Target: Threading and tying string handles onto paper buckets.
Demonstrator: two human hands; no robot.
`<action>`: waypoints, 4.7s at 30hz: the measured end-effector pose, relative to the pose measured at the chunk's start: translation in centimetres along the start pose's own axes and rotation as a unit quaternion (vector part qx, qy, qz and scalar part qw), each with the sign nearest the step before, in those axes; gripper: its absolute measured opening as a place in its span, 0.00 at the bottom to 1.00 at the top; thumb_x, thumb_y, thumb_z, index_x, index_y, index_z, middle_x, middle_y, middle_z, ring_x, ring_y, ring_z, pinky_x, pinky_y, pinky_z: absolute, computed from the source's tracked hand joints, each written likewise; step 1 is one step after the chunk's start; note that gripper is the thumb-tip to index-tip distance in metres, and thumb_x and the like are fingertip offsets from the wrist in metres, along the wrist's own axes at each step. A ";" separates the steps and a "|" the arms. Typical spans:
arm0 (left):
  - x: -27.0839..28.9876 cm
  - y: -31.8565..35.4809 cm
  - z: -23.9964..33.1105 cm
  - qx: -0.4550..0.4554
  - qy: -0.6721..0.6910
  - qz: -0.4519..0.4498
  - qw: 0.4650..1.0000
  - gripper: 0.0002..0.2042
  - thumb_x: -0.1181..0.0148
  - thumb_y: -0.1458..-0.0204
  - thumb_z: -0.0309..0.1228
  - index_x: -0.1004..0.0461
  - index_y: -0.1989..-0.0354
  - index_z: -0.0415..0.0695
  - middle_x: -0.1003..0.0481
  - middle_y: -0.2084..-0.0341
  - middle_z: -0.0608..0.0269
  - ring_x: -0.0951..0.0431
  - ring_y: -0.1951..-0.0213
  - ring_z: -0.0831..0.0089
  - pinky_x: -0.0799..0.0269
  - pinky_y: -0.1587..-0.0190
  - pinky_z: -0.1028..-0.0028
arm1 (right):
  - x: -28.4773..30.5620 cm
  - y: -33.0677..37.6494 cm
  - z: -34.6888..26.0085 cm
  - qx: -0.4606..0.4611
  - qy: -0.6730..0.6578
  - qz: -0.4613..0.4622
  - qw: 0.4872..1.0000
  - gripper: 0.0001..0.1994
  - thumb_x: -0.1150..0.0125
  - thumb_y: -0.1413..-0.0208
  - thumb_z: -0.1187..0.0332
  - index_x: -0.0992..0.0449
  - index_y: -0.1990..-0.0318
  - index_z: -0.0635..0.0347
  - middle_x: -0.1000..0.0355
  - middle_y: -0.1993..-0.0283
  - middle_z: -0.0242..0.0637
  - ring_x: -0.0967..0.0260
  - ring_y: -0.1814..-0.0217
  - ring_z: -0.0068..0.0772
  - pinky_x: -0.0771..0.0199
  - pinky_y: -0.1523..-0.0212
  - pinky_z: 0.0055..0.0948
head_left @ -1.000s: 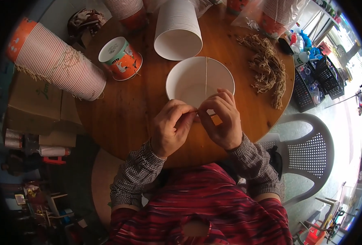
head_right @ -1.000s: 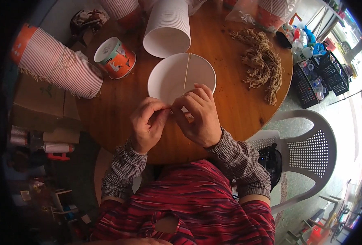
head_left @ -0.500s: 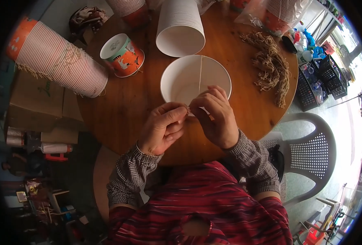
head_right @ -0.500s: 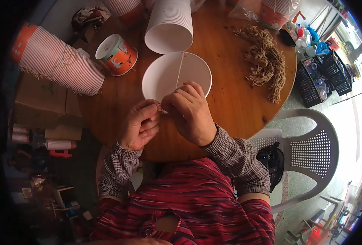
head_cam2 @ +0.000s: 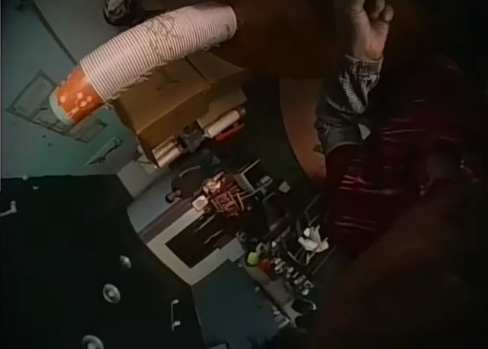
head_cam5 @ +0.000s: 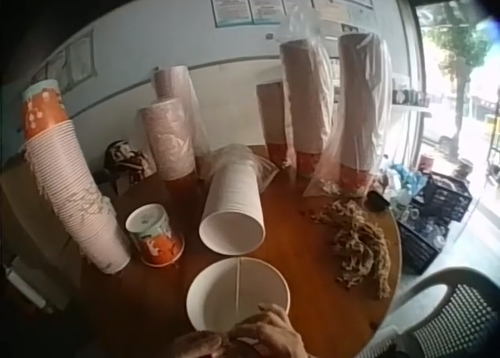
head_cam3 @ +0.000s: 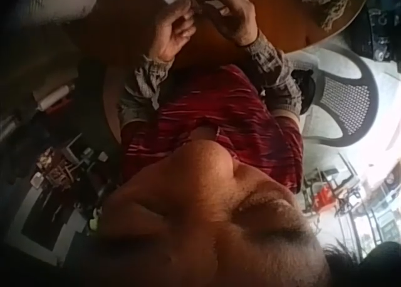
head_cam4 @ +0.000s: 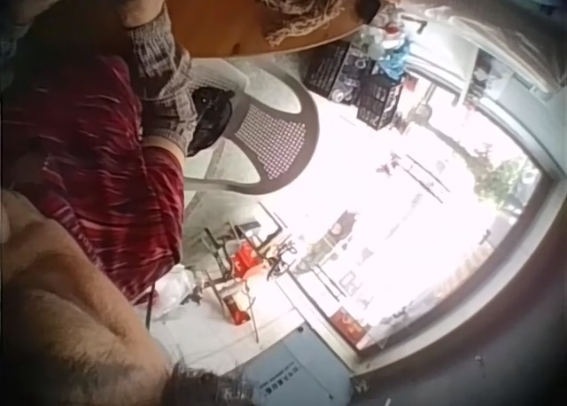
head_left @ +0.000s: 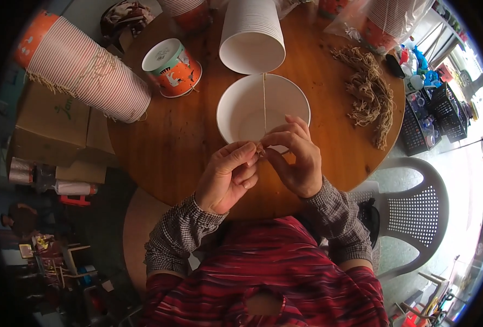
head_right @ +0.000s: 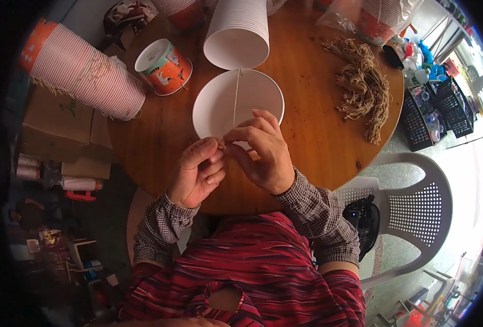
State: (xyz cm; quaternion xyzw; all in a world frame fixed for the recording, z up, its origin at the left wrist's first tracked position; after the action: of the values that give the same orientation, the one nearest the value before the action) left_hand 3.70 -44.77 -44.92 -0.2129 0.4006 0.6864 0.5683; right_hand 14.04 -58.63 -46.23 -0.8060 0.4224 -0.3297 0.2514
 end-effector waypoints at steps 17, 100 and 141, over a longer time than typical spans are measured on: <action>0.0 -0.5 0.5 -0.227 -0.382 0.025 0.896 0.07 0.45 0.41 0.28 0.27 0.63 0.36 0.28 0.75 0.68 0.33 0.81 0.87 0.34 0.78 0.84 | 0.4 0.1 -0.4 -0.022 0.004 -0.012 1.000 0.12 0.34 0.54 0.78 0.25 0.61 0.57 0.24 0.65 0.30 0.28 0.59 0.32 0.39 0.40 0.44; -0.4 -1.5 1.4 -0.129 -0.217 0.020 0.967 0.09 0.47 0.41 0.29 0.25 0.60 0.36 0.26 0.74 0.68 0.39 0.85 0.86 0.35 0.81 0.79 | 0.8 0.3 -0.1 -0.095 -0.035 0.048 0.994 0.11 0.34 0.54 0.78 0.22 0.62 0.59 0.27 0.65 0.35 0.31 0.63 0.35 0.30 0.60 0.30; -1.5 -1.6 0.2 -0.211 -0.337 0.043 0.917 0.08 0.45 0.41 0.28 0.25 0.61 0.34 0.28 0.80 0.71 0.35 0.82 0.88 0.36 0.79 0.85 | 1.3 -0.4 0.2 0.105 0.152 0.048 0.982 0.12 0.34 0.60 0.76 0.25 0.64 0.57 0.28 0.68 0.32 0.31 0.67 0.33 0.31 0.65 0.31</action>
State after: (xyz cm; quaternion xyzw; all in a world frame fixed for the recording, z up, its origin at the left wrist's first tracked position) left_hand 5.65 -45.52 -44.19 -0.0668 0.0404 0.8097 0.5816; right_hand 14.93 -59.52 -45.71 -0.6940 0.4570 -0.4788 0.2832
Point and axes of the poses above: each hand's wrist, its own y-axis away from the middle knuckle, its own x-axis out of the back of the hand, z = x × y, the point moved 1 cm from there along -y, towards the middle knuckle
